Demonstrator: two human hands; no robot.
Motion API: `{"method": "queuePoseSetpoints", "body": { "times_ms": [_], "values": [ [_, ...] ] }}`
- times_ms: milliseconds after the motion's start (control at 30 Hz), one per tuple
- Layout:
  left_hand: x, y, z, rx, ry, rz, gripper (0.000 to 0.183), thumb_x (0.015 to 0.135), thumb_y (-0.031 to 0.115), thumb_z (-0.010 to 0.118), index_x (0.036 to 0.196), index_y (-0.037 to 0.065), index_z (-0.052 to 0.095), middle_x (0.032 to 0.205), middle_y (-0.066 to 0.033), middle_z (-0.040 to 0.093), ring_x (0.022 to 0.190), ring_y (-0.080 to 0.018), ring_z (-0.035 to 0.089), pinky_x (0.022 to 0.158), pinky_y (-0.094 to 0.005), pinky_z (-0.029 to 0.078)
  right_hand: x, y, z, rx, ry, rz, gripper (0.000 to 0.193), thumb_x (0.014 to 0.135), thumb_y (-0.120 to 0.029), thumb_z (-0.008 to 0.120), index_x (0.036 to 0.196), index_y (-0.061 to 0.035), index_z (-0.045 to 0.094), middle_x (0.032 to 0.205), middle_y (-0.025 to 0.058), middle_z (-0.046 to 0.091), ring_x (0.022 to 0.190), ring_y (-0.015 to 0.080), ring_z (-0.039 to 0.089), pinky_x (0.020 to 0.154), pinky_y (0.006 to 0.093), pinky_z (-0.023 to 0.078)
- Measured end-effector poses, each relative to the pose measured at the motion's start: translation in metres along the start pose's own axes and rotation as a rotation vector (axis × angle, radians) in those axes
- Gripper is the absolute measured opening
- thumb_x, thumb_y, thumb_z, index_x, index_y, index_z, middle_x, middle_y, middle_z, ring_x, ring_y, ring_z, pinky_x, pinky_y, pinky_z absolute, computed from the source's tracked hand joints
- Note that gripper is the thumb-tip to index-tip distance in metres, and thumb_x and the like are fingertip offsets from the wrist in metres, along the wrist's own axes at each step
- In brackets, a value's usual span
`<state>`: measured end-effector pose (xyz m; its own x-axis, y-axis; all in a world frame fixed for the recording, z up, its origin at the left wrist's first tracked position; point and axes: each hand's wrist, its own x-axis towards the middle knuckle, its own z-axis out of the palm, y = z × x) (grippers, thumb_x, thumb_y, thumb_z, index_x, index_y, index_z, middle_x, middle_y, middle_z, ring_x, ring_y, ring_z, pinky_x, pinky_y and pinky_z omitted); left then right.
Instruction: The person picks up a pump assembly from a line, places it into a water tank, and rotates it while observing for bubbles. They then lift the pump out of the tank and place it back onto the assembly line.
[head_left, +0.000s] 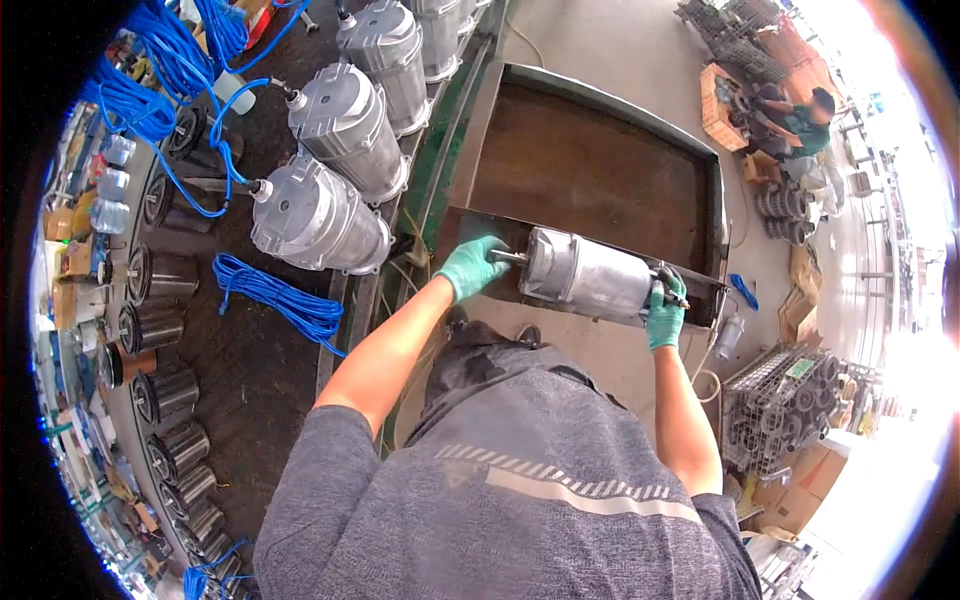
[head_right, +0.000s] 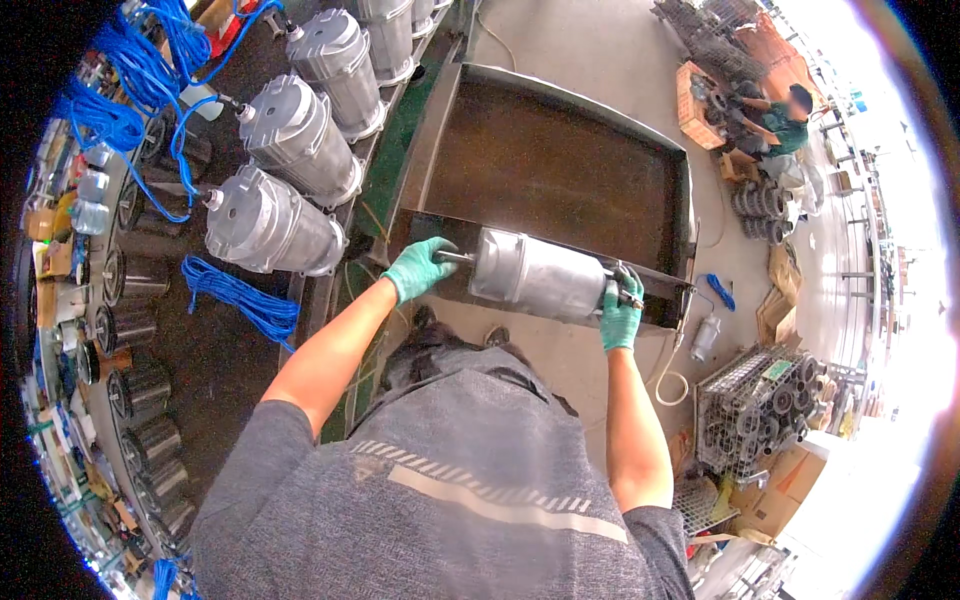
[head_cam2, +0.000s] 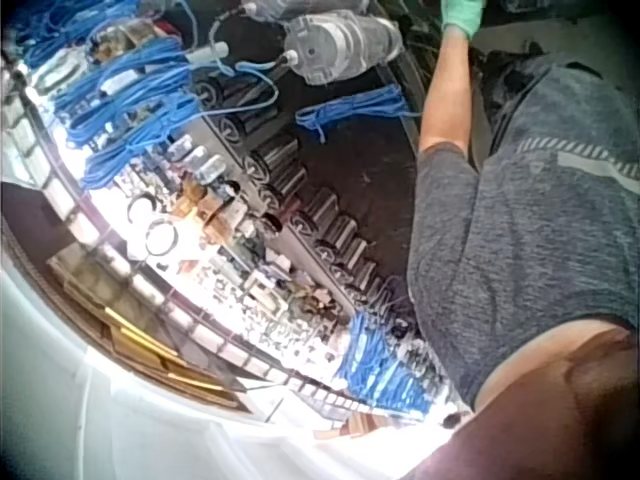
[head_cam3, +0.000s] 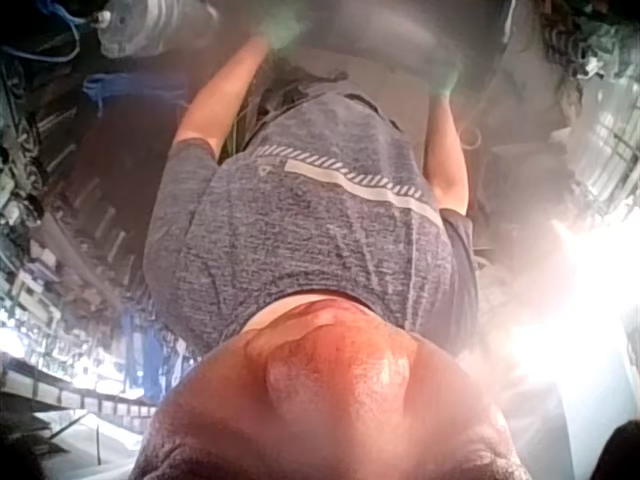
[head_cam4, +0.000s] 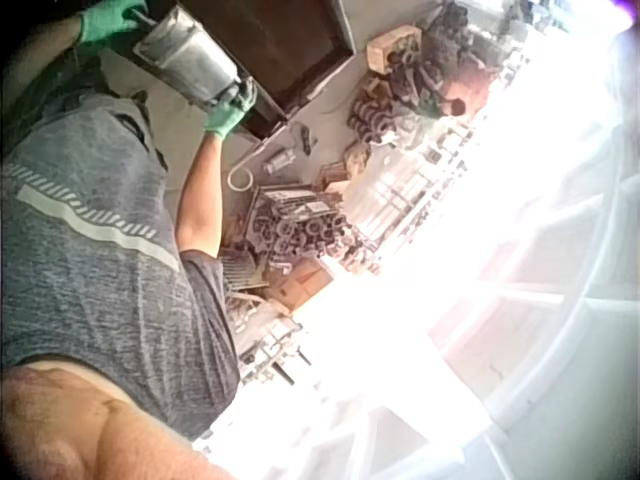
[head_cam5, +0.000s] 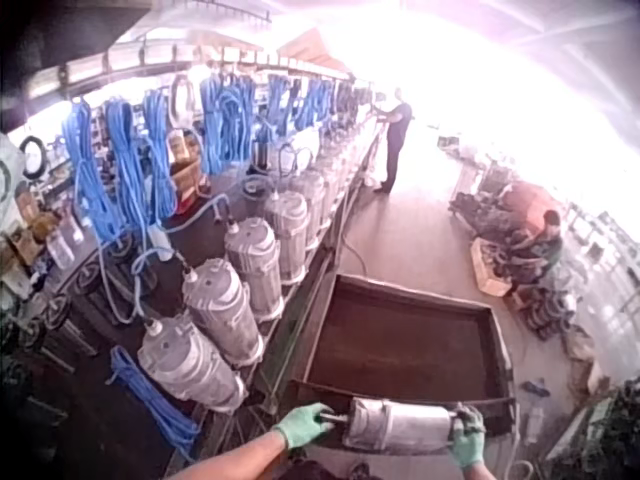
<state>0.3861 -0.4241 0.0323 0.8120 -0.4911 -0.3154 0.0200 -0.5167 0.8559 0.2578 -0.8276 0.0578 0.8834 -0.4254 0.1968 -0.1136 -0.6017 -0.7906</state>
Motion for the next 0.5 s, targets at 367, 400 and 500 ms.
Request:
{"method": "queuePoseSetpoints", "body": {
  "times_ms": [367, 400, 500],
  "values": [
    [-0.002, -0.018, 0.003, -0.218, 0.039, 0.15, 0.051, 0.096, 0.029, 0.069, 0.143, 0.012, 0.058, 0.109, -0.0107, 0.075, 0.085, -0.0279, 0.07, 0.076, -0.039, 0.057, 0.002, 0.002, 0.006, 0.001, 0.02, -0.048, 0.029, 0.097, -0.009, 0.061, 0.125, -0.0029, 0.064, 0.139, 0.0176, 0.054, 0.131, 0.0326, 0.052, 0.114, 0.041, 0.041],
    [-0.011, 0.039, -0.007, -0.499, -0.12, -0.13, 0.047, 0.097, 0.032, 0.071, 0.138, 0.01, 0.062, 0.096, -0.0002, 0.067, 0.077, -0.0097, 0.06, 0.067, -0.0272, 0.052, -0.004, 0.011, -0.005, -0.025, 0.034, -0.019, 0.029, 0.097, -0.01, 0.061, 0.124, -0.0032, 0.064, 0.139, 0.0176, 0.054, 0.131, 0.0325, 0.052, 0.114, 0.0407, 0.041],
    [-0.009, 0.004, -0.015, -0.828, -0.256, -0.254, 0.044, 0.101, 0.044, 0.066, 0.132, 0.014, 0.066, 0.09, 0.003, 0.065, 0.077, -0.0073, 0.062, 0.066, -0.0264, 0.054, 0.0, 0.01, 0.007, 0.018, 0.034, -0.048, 0.03, 0.097, -0.012, 0.061, 0.125, -0.0042, 0.065, 0.142, 0.0156, 0.05, 0.132, 0.0314, 0.051, 0.115, 0.0397, 0.04]
  ]
}}
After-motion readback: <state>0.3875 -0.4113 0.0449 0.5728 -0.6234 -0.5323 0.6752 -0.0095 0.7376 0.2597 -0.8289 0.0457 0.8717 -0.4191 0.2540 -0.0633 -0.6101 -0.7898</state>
